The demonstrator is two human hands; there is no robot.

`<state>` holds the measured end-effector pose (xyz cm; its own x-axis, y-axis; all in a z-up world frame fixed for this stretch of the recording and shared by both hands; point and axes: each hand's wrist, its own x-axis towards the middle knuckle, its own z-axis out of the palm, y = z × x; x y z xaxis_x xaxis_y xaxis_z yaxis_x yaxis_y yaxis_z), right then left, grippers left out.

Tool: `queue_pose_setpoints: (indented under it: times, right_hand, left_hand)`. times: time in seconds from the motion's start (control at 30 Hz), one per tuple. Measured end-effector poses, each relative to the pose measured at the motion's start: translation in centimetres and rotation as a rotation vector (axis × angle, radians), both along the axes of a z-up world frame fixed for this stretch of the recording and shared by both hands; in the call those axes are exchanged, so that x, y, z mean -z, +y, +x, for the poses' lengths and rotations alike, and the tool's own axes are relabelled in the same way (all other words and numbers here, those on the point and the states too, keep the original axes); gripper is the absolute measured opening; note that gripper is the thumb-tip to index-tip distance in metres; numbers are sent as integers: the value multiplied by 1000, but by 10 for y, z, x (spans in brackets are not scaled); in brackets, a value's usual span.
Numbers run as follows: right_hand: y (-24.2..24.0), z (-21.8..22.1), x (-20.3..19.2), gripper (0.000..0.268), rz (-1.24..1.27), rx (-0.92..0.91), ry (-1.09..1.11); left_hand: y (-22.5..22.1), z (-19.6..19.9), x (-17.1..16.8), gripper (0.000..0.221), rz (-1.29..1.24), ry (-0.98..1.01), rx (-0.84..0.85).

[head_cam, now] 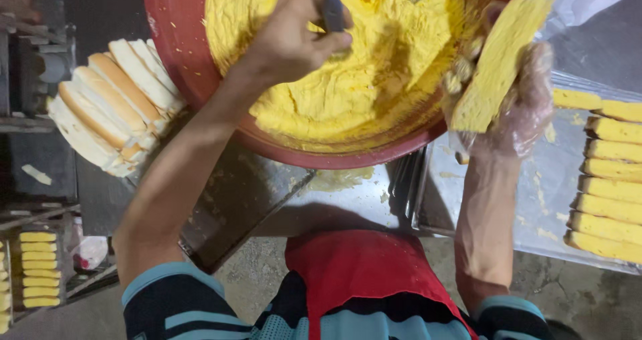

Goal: The person prepares garlic bread by using a brush to apply a yellow spread onto slices of bread and then placing the coated slices onto a metal tray.

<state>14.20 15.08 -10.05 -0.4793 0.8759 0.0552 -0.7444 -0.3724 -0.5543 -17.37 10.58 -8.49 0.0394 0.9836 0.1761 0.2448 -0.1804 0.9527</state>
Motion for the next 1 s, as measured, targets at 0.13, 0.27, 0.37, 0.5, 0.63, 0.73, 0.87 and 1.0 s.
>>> queue_pose_setpoints:
  times: [0.13,0.27,0.37,0.5,0.63,0.73,0.87,1.0]
  right_hand:
    - [-9,-5,8,54,-78,41,-127]
    - [-6,8,18,58,-73,65,-102]
    - [-4,9,19,53,-51,78,-89]
    - [1,-10,18,57,21,37,-74]
    - [4,-28,14,51,-114,146,-156]
    - [3,-32,7,53,-142,160,-169]
    - [-11,-28,2,53,-9,129,-221]
    - [-26,-39,6,51,-161,74,-220]
  left_hand:
    - [33,8,39,18,12,352,61]
    - [37,10,49,17,-69,248,93]
    - [30,-12,18,21,-78,-223,12]
    - [-6,5,-26,19,-90,-360,-70]
    - [-44,57,-39,11,443,-77,106]
    - [-56,99,-35,11,583,52,119]
    - [-61,94,-40,21,465,127,335]
    - [-23,77,-41,15,533,64,197]
